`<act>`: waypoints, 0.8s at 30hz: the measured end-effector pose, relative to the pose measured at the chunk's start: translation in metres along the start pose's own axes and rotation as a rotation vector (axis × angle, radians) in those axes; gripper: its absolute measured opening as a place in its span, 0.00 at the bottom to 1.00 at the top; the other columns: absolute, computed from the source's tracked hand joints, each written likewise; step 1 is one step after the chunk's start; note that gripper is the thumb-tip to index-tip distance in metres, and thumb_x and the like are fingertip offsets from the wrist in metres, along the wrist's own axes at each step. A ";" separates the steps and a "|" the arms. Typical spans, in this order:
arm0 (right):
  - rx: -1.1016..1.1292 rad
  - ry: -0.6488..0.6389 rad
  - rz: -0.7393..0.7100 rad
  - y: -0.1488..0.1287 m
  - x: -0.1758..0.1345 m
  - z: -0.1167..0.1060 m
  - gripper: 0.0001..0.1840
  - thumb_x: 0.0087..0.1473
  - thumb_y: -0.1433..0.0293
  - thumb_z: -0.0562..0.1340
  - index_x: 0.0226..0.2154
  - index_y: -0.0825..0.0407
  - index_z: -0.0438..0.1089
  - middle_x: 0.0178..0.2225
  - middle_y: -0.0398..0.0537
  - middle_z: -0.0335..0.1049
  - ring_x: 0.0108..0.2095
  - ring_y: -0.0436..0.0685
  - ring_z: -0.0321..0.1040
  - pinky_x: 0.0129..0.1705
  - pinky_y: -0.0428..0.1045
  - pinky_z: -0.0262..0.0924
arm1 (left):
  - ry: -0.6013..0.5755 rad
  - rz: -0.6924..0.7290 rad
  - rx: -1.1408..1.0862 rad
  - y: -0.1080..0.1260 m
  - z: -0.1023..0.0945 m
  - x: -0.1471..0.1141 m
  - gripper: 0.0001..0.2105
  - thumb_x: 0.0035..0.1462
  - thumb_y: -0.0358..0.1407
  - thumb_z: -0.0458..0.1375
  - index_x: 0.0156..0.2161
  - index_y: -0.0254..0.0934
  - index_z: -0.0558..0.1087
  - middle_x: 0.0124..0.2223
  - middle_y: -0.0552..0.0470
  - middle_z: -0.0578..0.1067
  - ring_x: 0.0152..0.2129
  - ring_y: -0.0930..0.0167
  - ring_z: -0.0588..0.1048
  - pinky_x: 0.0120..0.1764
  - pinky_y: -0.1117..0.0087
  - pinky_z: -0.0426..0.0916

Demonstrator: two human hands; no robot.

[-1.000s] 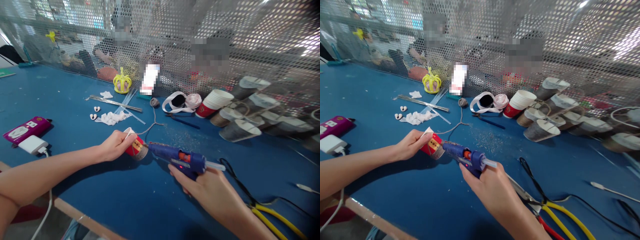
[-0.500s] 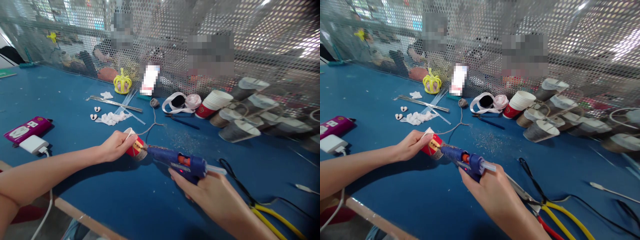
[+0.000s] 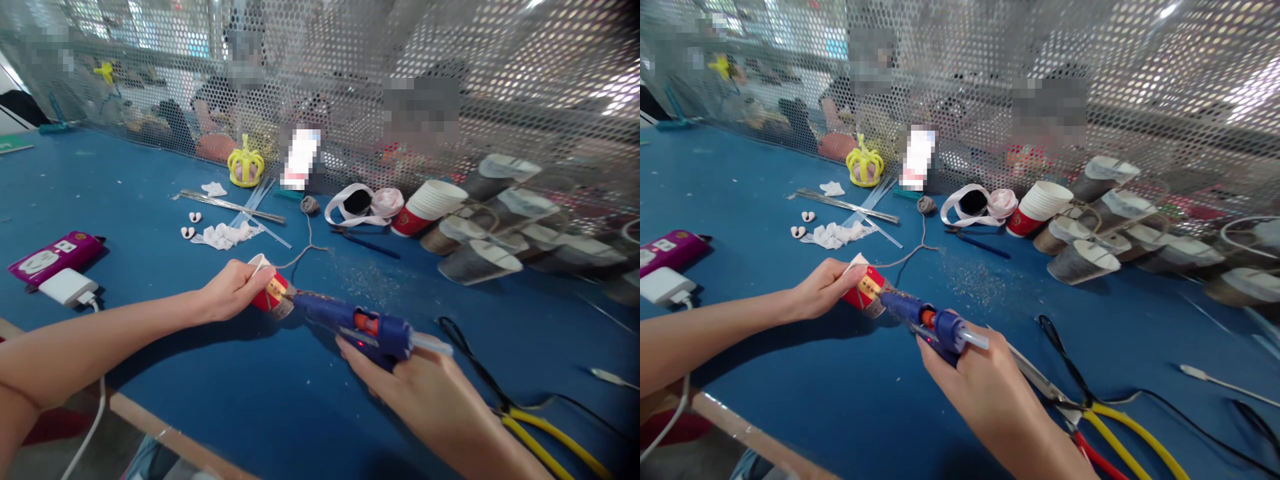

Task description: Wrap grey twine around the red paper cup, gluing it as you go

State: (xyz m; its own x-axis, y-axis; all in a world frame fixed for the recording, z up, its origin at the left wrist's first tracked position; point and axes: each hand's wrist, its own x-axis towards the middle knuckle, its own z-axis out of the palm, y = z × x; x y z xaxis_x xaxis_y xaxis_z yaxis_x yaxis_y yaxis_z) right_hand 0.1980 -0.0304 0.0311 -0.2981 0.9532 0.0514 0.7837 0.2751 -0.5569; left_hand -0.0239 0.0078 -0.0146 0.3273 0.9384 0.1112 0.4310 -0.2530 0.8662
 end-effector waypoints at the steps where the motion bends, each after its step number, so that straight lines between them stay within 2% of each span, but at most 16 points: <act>1: -0.001 -0.001 -0.010 0.001 0.000 0.001 0.15 0.50 0.63 0.52 0.18 0.50 0.66 0.12 0.41 0.60 0.13 0.49 0.57 0.14 0.44 0.54 | 0.003 -0.004 -0.001 0.000 0.000 0.000 0.25 0.58 0.44 0.40 0.23 0.28 0.69 0.19 0.53 0.65 0.18 0.77 0.60 0.21 0.77 0.59; 8: -0.024 0.035 -0.036 0.007 -0.002 0.002 0.13 0.47 0.62 0.53 0.22 0.49 0.70 0.10 0.40 0.58 0.14 0.51 0.58 0.16 0.45 0.53 | 0.012 -0.040 0.006 -0.001 0.000 0.000 0.25 0.58 0.44 0.40 0.22 0.28 0.69 0.18 0.55 0.61 0.17 0.78 0.56 0.20 0.77 0.55; 12: -0.026 0.021 -0.024 0.001 -0.001 0.000 0.15 0.50 0.63 0.51 0.19 0.49 0.67 0.12 0.41 0.60 0.14 0.50 0.57 0.16 0.44 0.54 | -0.007 -0.036 -0.028 0.001 0.000 -0.001 0.25 0.58 0.44 0.39 0.25 0.27 0.70 0.19 0.54 0.62 0.18 0.77 0.57 0.21 0.77 0.56; 17: -0.037 0.036 -0.026 -0.003 0.001 0.001 0.14 0.49 0.65 0.53 0.17 0.50 0.65 0.14 0.42 0.62 0.15 0.50 0.58 0.18 0.45 0.55 | 0.012 -0.038 -0.008 0.001 0.001 0.000 0.25 0.58 0.44 0.40 0.22 0.28 0.69 0.18 0.55 0.60 0.17 0.78 0.55 0.19 0.77 0.53; 20: -0.042 0.047 -0.039 -0.003 0.001 -0.002 0.13 0.49 0.66 0.52 0.18 0.50 0.66 0.13 0.41 0.61 0.13 0.49 0.57 0.16 0.44 0.53 | 0.008 -0.026 -0.007 0.001 0.000 0.000 0.25 0.58 0.44 0.40 0.24 0.27 0.70 0.19 0.54 0.63 0.17 0.77 0.57 0.20 0.77 0.56; 24: -0.032 -0.001 -0.108 -0.002 0.001 -0.005 0.12 0.48 0.68 0.53 0.18 0.50 0.64 0.12 0.41 0.60 0.13 0.48 0.56 0.14 0.43 0.52 | 0.005 -0.042 -0.034 0.001 0.001 0.000 0.26 0.58 0.45 0.40 0.26 0.26 0.72 0.20 0.52 0.67 0.18 0.76 0.62 0.21 0.77 0.59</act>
State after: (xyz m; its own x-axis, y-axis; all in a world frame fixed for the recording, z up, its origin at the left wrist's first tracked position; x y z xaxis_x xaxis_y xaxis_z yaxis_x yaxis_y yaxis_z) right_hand 0.1986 -0.0295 0.0360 -0.3821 0.9177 0.1086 0.7643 0.3799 -0.5211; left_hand -0.0227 0.0073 -0.0140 0.3055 0.9491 0.0763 0.4156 -0.2050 0.8862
